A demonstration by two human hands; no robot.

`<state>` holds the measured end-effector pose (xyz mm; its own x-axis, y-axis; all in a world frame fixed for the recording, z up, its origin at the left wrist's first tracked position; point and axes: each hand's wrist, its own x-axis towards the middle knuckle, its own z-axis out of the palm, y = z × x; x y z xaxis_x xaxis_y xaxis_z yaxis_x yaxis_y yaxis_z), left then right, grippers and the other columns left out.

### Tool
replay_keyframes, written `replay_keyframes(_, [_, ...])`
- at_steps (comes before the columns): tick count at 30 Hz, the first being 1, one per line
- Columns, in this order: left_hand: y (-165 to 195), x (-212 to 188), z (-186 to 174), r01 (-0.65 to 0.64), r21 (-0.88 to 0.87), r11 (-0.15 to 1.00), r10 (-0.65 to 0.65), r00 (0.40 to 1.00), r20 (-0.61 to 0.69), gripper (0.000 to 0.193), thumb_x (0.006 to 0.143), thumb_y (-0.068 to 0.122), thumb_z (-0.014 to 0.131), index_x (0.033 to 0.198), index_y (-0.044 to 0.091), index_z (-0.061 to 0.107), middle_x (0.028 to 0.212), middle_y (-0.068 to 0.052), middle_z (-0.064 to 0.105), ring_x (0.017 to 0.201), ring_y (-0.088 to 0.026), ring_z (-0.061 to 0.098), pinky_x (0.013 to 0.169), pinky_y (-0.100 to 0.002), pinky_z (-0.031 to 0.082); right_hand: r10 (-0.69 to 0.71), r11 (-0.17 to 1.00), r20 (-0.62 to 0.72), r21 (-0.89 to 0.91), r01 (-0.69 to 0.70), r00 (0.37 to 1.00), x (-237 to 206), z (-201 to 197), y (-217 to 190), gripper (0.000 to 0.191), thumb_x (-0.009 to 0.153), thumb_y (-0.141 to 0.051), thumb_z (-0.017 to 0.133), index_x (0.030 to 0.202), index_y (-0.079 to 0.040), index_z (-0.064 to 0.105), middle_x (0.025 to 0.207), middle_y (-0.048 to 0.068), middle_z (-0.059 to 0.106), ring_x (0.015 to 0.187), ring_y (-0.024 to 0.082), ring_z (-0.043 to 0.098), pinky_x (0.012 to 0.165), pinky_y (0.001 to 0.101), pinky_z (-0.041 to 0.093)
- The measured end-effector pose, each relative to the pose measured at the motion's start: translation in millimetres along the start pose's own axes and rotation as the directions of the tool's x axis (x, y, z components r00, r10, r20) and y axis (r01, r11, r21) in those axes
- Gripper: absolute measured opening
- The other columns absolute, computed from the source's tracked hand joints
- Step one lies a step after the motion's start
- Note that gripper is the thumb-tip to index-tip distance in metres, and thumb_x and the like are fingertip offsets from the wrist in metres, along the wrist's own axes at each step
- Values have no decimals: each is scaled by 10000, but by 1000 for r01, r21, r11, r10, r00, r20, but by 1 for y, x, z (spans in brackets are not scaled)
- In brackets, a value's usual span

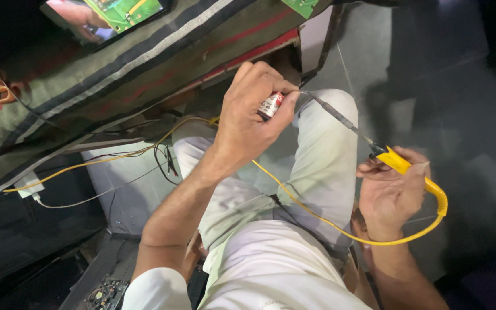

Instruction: The person solders connections on a small green circuit board using a soldering iron and solder wire. They then connect a power cable to the board, causing LEDs to light up, and inspect the board while holding it.

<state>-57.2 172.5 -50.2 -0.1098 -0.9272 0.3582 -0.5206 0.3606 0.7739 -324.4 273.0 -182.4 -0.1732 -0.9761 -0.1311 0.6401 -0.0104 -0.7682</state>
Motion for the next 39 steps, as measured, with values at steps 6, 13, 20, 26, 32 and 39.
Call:
replay_keyframes(6, [1, -1, -1, 2, 14, 1000, -2, 1000, 1, 126, 898, 21, 772, 1005, 54, 715, 990, -67, 647, 956, -251, 593, 836, -358, 491, -10, 1000, 8, -4, 10, 1000, -2, -3, 2, 419, 1208, -438, 490, 1227, -24, 553, 982, 177, 703, 813, 283, 683, 772, 395, 543])
replay_keyframes(13, [2, -3, -4, -3, 19, 1000, 3, 1000, -1, 116, 899, 24, 769, 992, 51, 706, 983, -68, 643, 945, -250, 589, 833, -357, 486, -9, 1000, -4, -9, 9, 1000, -4, -5, 2, 437, 1200, -458, 491, 1215, -26, 550, 974, 182, 701, 801, 279, 678, 766, 392, 548])
replay_keyframes(20, [3, -4, -4, 11, 11, 1000, -11, 1000, 10, 116, 894, 28, 769, 993, 53, 714, 971, -64, 640, 937, -248, 589, 826, -355, 489, 4, 1000, -3, -9, -4, 1000, -5, -3, 1, 423, 1204, -451, 496, 1213, -32, 550, 960, 176, 699, 799, 282, 679, 769, 393, 547])
replay_keyframes(26, [2, -2, -3, 2, 17, 1000, -2, 1000, 9, 116, 897, 29, 769, 995, 54, 712, 976, -64, 641, 941, -248, 590, 826, -357, 489, 7, 1000, -9, 2, -7, 1000, -3, 0, 1, 420, 1198, -447, 505, 1211, -29, 555, 964, 174, 700, 804, 280, 680, 772, 393, 547])
replay_keyframes(32, [1, -3, -3, 5, 15, 1000, -5, 1000, 13, 111, 898, 27, 768, 990, 52, 711, 975, -64, 638, 944, -249, 591, 832, -357, 490, 9, 1000, -18, 9, -9, 1000, -4, 1, 2, 429, 1197, -448, 518, 1210, -21, 558, 992, 164, 700, 818, 278, 680, 780, 397, 546])
replay_keyframes(39, [-2, 1, -2, -11, 29, 1000, 11, 1000, 10, 130, 883, 22, 767, 999, 45, 713, 986, -73, 647, 943, -261, 590, 827, -360, 490, 9, 1000, -18, 4, -9, 1000, 0, -6, 2, 433, 1197, -459, 523, 1222, -28, 554, 978, 165, 689, 816, 277, 669, 778, 400, 534])
